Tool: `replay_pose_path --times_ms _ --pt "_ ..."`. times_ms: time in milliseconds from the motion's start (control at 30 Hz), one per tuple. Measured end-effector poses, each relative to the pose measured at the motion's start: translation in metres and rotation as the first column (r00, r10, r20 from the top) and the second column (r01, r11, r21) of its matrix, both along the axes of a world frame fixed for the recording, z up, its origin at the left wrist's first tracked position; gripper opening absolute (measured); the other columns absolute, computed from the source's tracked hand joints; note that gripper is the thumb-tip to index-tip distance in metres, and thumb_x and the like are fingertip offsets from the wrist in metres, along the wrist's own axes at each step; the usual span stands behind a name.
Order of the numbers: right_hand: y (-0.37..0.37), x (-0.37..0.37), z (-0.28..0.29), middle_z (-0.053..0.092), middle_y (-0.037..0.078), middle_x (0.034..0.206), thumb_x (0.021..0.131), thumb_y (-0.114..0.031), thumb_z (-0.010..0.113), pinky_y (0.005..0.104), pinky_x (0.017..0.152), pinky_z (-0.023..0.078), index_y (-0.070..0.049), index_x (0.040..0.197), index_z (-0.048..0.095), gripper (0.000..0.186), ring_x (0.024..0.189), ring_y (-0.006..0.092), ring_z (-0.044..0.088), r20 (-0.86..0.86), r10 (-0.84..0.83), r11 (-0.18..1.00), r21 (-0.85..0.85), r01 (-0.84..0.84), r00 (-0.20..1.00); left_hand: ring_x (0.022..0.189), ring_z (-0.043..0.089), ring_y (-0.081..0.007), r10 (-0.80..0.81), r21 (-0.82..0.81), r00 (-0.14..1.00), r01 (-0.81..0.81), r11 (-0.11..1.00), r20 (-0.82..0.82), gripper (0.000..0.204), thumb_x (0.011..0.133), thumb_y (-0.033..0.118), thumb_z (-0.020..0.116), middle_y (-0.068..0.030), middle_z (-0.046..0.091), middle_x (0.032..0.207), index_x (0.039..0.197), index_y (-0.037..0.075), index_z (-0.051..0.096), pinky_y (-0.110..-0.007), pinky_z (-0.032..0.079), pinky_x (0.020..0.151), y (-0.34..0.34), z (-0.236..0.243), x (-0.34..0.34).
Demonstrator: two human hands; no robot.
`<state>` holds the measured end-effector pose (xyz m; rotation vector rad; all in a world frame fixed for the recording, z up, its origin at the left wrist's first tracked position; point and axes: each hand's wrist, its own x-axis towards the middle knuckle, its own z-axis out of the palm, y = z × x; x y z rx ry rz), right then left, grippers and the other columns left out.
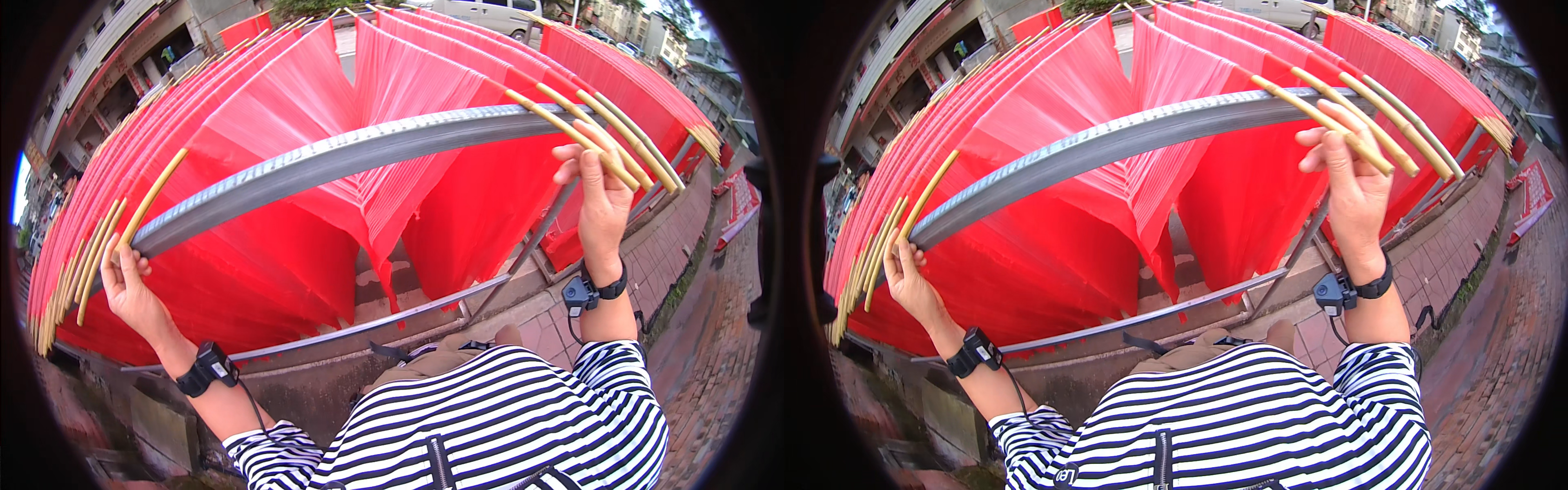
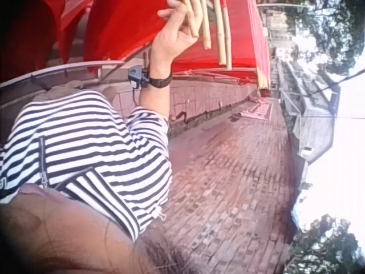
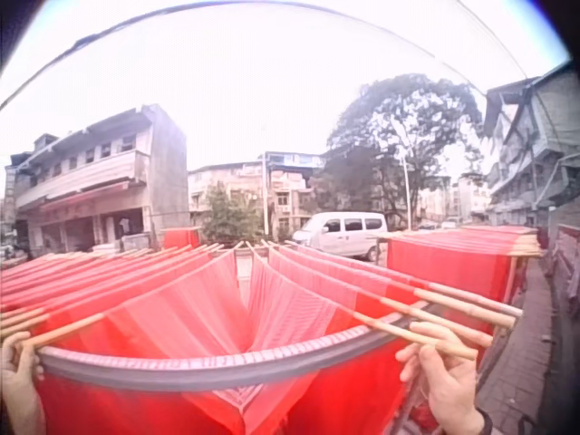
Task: The person arranges red dried noodles hanging on a metal frame outdoors. They separate and align the strands by hand, then place cylindrical bamboo tubes along the top bar to hold sections in place.
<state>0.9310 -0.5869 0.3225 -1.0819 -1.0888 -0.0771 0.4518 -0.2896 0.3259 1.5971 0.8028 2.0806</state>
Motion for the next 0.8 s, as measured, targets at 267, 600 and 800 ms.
replay_pose_path --times_ms 267,600,800 --pt "0.003 0.004 -0.002 0.072 0.011 0.102 0.106 -0.017 0.055 0.0200 0.071 0.051 0.001 0.134 0.059 0.034 0.078 0.0086 0.064 0.094 -0.052 0.998 0.043 0.048 0.994 0.078 0.061 -0.0056 0.007 0.004 1.000 -0.007 1.000 -0.030 0.028 0.100 0.012 0.064 -0.0034 0.067 0.094 0.126 0.001 0.065 -0.018 0.052 0.070 -0.004 0.000 0.000" --pt "0.006 -0.029 -0.055 0.071 0.008 0.097 0.107 -0.013 0.050 0.0222 0.072 0.051 0.001 0.116 0.064 0.022 0.077 0.0083 0.062 -0.092 0.028 0.962 -0.268 -0.051 0.995 0.084 0.063 -0.0120 0.016 0.042 0.998 -0.018 0.999 0.057 0.037 0.103 0.009 0.058 -0.0086 0.067 0.099 0.137 0.000 0.048 -0.024 0.052 0.077 -0.024 -0.039 -0.001" --pt "0.036 -0.041 -0.073 0.070 0.014 0.113 0.104 -0.006 0.051 0.0291 0.091 0.054 0.004 0.125 0.060 0.025 0.099 0.0166 0.068 -0.097 0.302 0.865 -0.392 -0.315 0.948 0.078 0.063 -0.0124 -0.046 -0.190 0.992 0.069 0.979 0.119 0.017 0.103 0.009 0.058 -0.0068 0.068 0.091 0.114 -0.001 0.065 -0.025 0.053 0.070 -0.056 -0.090 0.014"
